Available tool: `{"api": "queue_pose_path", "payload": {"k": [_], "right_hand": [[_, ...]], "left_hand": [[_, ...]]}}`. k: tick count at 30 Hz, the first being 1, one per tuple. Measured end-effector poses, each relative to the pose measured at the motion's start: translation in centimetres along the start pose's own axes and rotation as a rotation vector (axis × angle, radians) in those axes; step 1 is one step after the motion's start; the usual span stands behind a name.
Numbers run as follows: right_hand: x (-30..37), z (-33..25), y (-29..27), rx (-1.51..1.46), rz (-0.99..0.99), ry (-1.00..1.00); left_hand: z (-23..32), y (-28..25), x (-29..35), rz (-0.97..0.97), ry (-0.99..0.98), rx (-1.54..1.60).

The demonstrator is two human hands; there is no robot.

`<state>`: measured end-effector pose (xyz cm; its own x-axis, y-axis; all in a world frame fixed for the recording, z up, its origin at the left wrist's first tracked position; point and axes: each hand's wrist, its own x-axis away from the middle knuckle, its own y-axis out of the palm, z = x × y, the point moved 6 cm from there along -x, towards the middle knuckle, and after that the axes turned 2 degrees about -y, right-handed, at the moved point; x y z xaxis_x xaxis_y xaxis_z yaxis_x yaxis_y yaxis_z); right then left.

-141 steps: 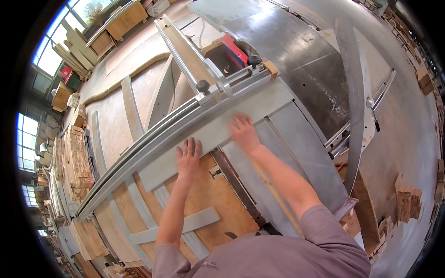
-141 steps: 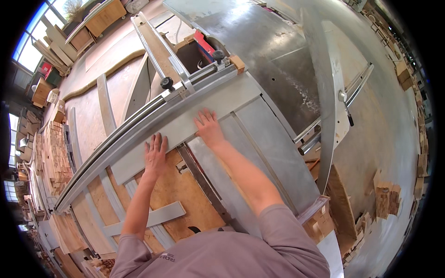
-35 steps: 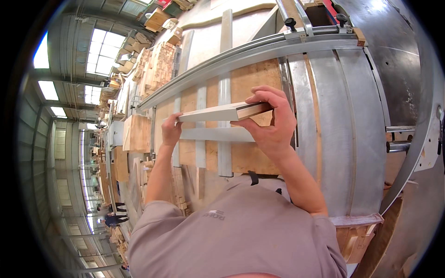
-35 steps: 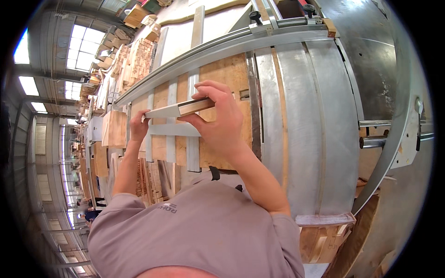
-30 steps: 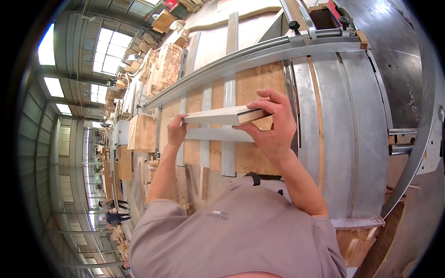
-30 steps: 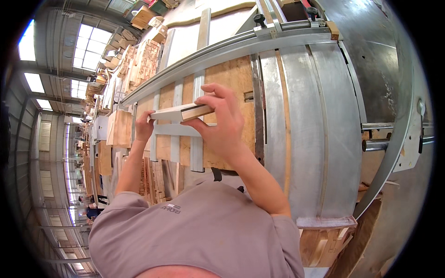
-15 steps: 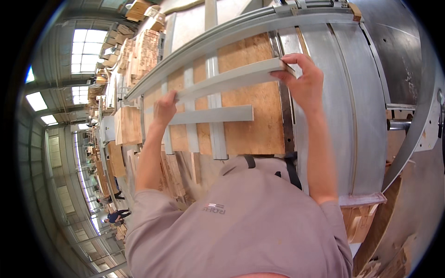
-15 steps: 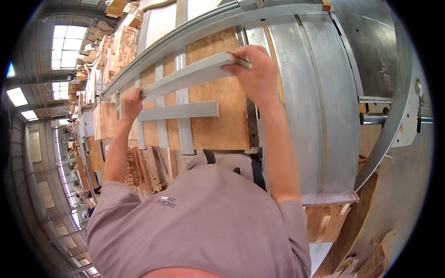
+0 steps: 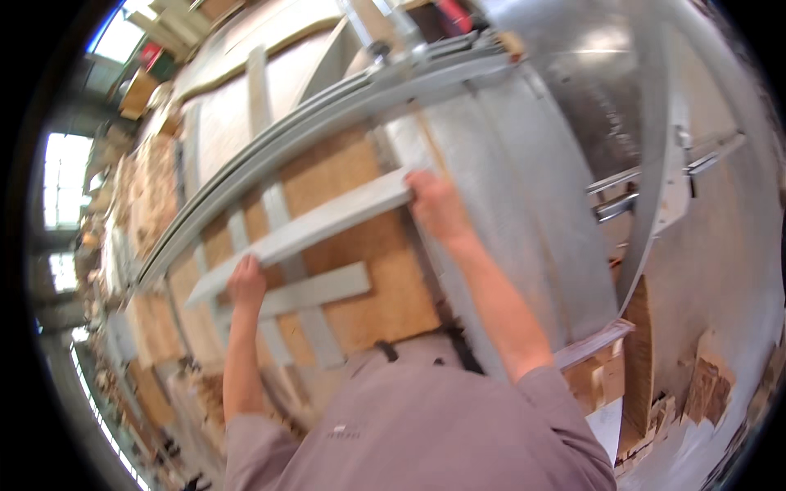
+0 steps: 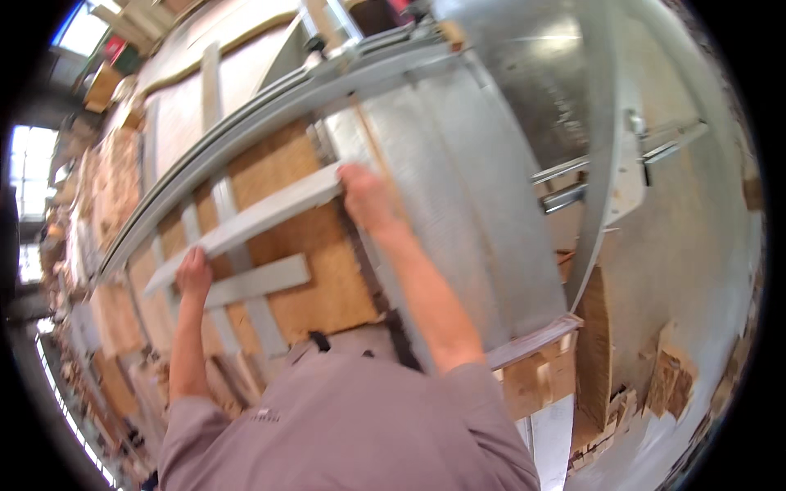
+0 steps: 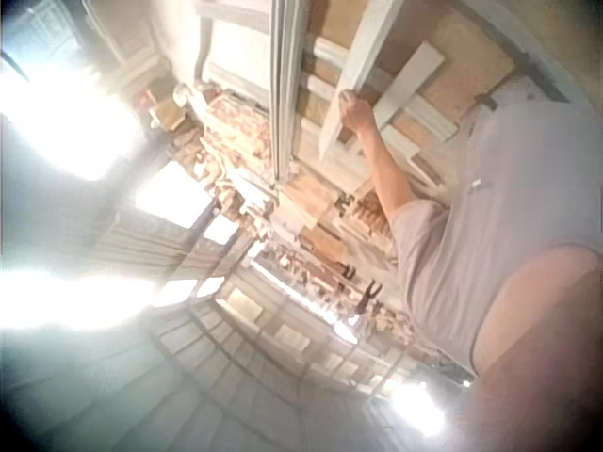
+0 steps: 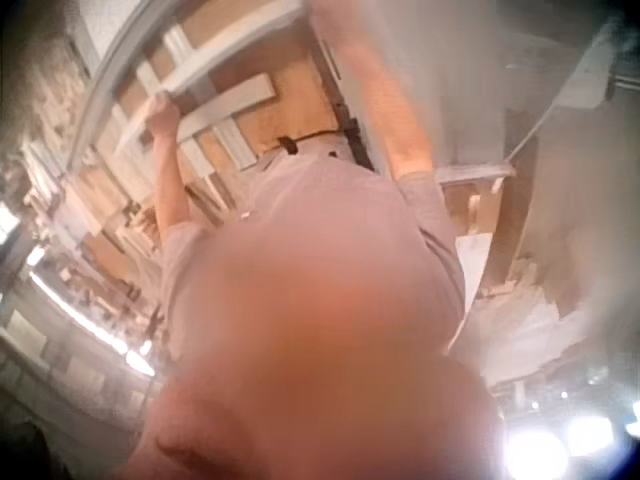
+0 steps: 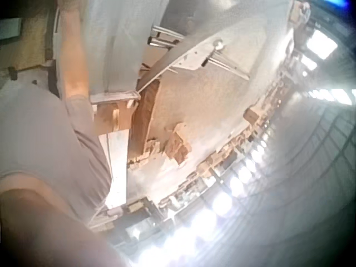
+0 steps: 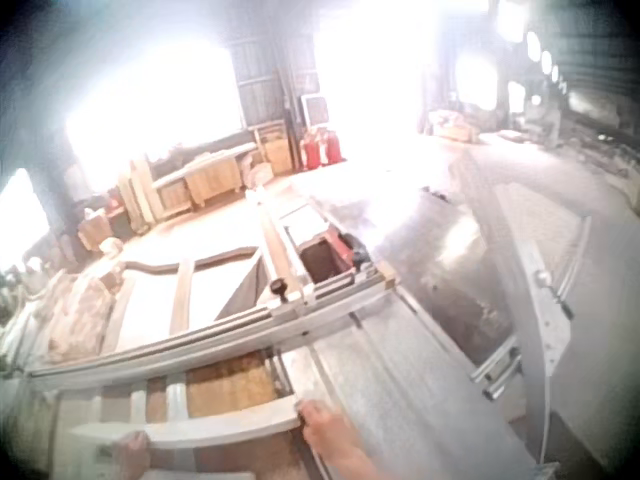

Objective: The person uses a table saw to cut long, white rectangular boards. They guide the boards through the saw blade using a metal fence and a push stick, then remove the cut pieces and place them on a nearby surface.

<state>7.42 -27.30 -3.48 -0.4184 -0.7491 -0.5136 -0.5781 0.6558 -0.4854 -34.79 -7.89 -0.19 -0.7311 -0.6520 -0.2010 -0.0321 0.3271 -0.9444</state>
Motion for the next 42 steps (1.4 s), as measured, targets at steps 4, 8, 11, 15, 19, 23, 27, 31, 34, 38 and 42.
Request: {"api": "queue_pose_path", "payload": {"k": [4,8,11,15,19,23,27,31,34,38,42], "right_hand": [[0.6,0.2,-1.4,0.032,-0.046,0.072],[2.6,1.9,-5.5,0.121,-0.06,0.177],[3.1,2.1,-11.5,0.207,-0.045,0.3],[5.1,4.7,-20.1,0.211,0.06,0.477],[6.3,8.8,-26.2,0.413,0.121,0.495],[3.1,14.1,-29.1,0.459,0.184,0.525],[-2.5,20.9,-29.7,0.418,0.203,0.499],[-8.4,28.1,-30.3,0.449,0.186,0.478],[-13.4,33.6,-28.8,0.418,0.138,0.424],[-20.8,38.0,-26.2,0.373,0.024,0.36],[-26.1,41.7,-23.8,0.307,-0.067,0.315]], "left_hand": [[1.6,-0.5,0.1,-0.113,-0.002,0.06],[1.8,0.6,-0.2,-0.273,-0.043,0.191],[0.7,1.8,-0.7,-0.382,-0.113,0.281],[3.0,-0.3,-6.7,-0.178,-0.101,0.506],[6.1,-0.1,-15.3,0.101,-0.044,0.578],[7.4,2.7,-25.7,0.255,-0.156,0.603],[6.9,7.7,-33.3,0.297,-0.253,0.501],[7.9,10.9,-35.5,0.139,-0.338,0.379],[7.5,11.1,-35.7,0.195,-0.314,0.366],[7.3,11.0,-36.0,0.22,-0.332,0.353],[7.0,11.8,-36.6,0.241,-0.343,0.347]]}}
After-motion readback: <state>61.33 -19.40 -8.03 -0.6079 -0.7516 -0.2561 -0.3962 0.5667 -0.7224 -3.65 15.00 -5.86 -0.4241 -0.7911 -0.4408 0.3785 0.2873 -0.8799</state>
